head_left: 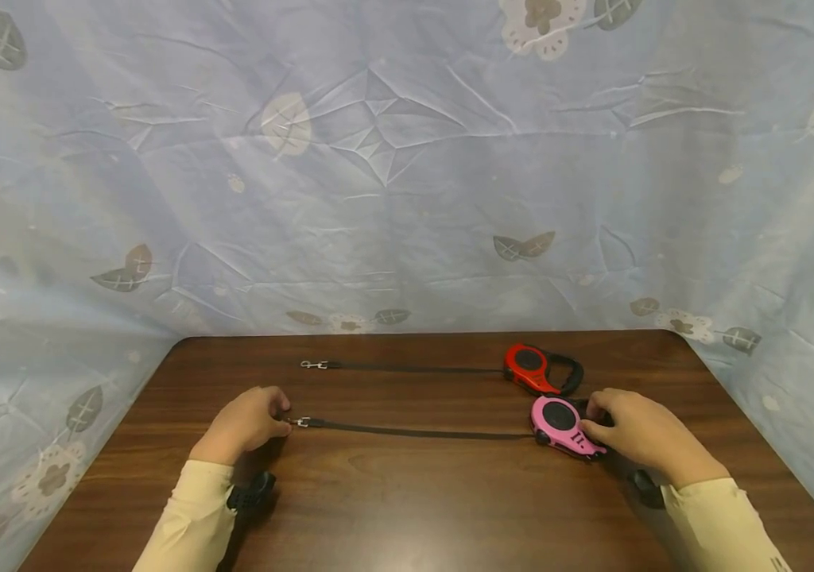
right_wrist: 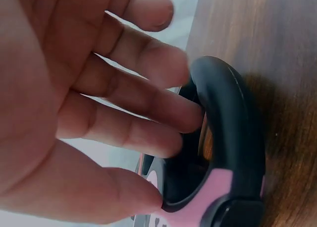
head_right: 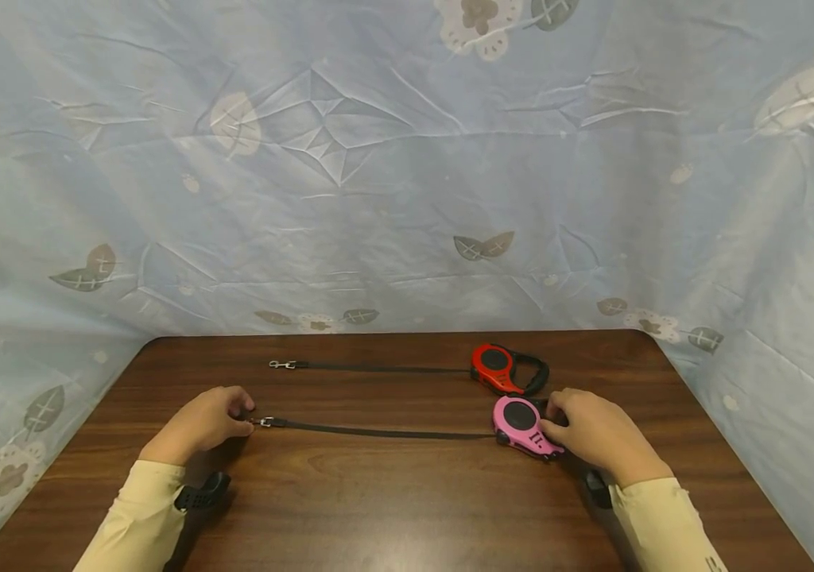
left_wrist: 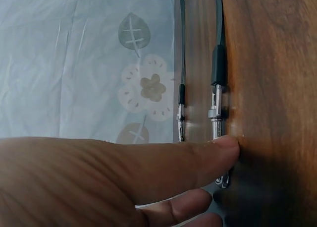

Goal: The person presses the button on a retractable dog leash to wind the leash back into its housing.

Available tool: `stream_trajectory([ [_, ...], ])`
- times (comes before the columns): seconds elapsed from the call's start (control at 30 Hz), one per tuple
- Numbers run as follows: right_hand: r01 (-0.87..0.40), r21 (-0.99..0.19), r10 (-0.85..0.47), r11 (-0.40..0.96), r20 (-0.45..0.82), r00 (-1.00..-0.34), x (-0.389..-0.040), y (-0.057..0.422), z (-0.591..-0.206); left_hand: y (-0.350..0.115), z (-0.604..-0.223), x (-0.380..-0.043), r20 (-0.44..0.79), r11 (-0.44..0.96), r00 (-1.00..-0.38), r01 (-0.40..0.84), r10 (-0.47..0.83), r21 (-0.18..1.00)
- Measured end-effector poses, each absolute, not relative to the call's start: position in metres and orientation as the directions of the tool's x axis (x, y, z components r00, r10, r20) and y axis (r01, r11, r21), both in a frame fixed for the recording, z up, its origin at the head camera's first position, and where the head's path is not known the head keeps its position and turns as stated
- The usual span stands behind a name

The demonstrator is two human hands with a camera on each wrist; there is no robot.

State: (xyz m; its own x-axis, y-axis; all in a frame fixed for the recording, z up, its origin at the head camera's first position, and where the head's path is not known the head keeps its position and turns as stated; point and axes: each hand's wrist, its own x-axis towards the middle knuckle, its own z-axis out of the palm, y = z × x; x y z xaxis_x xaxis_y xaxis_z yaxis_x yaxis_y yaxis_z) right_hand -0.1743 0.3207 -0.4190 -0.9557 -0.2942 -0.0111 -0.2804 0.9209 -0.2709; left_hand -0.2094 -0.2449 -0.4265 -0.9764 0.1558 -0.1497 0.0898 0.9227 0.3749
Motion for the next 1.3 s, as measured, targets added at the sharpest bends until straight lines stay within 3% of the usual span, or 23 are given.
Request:
stream_trajectory([
  [0.63,-0.303,-0.312,-0.337,0.900,-0.060,-0.940,-0.1709,0.3210,-0.4205,-0.2442,-0.4316,-0.2094,-0.175,0.911,-0.975,0.055,0.137,0.408],
  [0.93,-0.266,-0.363,-0.325,0.893,-0.114,-0.939,-0.1681,0.3201,-0.4218,-0.2468,-0.4318,-0.2127,-0.172,0.909,-0.969,0.094,0.177,0.406],
  [1.3,-0.393,-0.392,-0.442,0.832,-0.037,-0.897,-0.1703,0.3196,-0.4286,-0.2457,-0.4295,-0.2157,-0.211,0.914,-0.960,0.088,0.183,0.396],
])
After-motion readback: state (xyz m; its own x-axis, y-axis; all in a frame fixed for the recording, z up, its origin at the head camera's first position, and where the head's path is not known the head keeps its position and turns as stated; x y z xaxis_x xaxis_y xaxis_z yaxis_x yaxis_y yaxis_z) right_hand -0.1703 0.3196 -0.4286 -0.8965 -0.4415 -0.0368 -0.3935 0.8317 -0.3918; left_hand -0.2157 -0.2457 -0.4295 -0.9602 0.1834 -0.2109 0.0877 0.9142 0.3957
